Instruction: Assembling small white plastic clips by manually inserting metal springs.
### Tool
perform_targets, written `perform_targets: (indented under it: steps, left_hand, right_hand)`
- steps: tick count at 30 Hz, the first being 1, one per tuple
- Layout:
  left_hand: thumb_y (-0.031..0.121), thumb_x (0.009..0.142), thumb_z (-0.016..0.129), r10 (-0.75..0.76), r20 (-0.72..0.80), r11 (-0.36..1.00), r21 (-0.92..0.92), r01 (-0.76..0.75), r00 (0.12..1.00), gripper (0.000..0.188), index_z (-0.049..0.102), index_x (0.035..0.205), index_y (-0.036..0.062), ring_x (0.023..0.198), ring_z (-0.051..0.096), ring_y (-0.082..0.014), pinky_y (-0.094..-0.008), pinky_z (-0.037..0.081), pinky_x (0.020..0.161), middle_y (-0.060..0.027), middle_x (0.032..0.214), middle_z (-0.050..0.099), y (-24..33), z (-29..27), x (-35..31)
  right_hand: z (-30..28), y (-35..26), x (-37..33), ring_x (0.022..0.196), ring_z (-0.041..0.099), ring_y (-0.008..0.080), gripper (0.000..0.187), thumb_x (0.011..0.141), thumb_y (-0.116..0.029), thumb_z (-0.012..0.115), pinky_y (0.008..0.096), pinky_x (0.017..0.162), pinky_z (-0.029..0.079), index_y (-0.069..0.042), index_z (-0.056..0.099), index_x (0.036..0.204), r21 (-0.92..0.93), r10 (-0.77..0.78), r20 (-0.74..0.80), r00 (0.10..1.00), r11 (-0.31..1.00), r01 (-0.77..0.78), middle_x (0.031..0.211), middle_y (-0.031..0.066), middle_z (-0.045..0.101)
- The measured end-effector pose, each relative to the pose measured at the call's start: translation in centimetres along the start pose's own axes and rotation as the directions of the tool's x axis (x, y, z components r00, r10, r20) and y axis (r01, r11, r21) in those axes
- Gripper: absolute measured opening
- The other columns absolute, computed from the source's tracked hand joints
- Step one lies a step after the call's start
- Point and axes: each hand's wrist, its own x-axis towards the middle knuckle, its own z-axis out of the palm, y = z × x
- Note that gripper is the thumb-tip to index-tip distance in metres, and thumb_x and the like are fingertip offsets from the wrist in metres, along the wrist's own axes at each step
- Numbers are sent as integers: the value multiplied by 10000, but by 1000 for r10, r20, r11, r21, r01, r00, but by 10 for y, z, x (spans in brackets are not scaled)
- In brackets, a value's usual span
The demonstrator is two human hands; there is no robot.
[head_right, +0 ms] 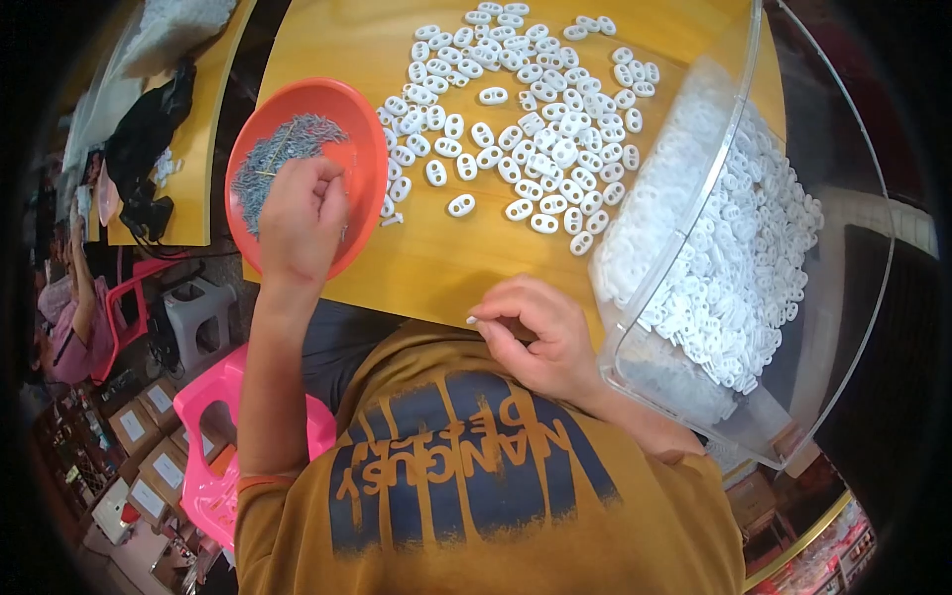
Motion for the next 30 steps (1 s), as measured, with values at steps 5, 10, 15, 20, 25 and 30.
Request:
perform_targets:
  steps: [5,10,15,20,25,30]
  left_hand:
    - [32,817,542,-353,380,402,-764,505,855,52,537,865,13,613,508,-89,-218,408,546,-23,737,535,30,-38,-22]
    - [7,837,492,-212,517,-36,-852,522,830,73,518,899,-23,595,564,-116,-204,452,563,-90,820,571,55,-67,-47]
    - [-46,810,516,-216,507,-23,-857,515,834,78,507,884,-26,613,569,-113,-197,458,550,-82,824,565,67,-75,-63]
    - [-57,800,533,-163,452,-70,-892,447,877,110,500,898,-19,682,553,-96,-202,443,563,-64,836,527,67,-71,-73]
    - [-69,789,540,-188,428,-47,-903,427,884,158,485,929,-20,752,539,-88,-201,438,651,-56,850,526,71,-70,-78]
    - [-75,776,552,-171,403,26,-910,413,899,223,462,972,-15,776,531,-84,-199,429,673,-52,857,537,76,-74,-81]
  right_hand:
    - [8,-23,7,716,512,34,125,837,-28,574,167,628,416,-24,543,958,555,393,-12,920,768,-321,825,-6,566]
    - [16,-55,31,699,526,27,144,835,-49,582,157,627,434,-25,553,974,718,420,200,885,552,-425,835,-7,582]
    - [25,-62,40,708,542,41,156,833,-75,594,170,623,457,-12,572,974,739,332,305,893,508,-441,829,23,607]
    - [30,-75,39,685,548,93,121,816,-47,589,205,614,458,-3,566,926,747,364,291,885,492,-447,825,73,590]
    - [32,-70,34,737,579,72,149,834,-87,597,185,646,475,-3,573,955,741,305,300,904,522,-422,870,64,624]
    - [37,-71,31,780,600,128,128,843,-3,551,240,694,497,31,549,967,806,196,228,954,511,-298,869,96,619]
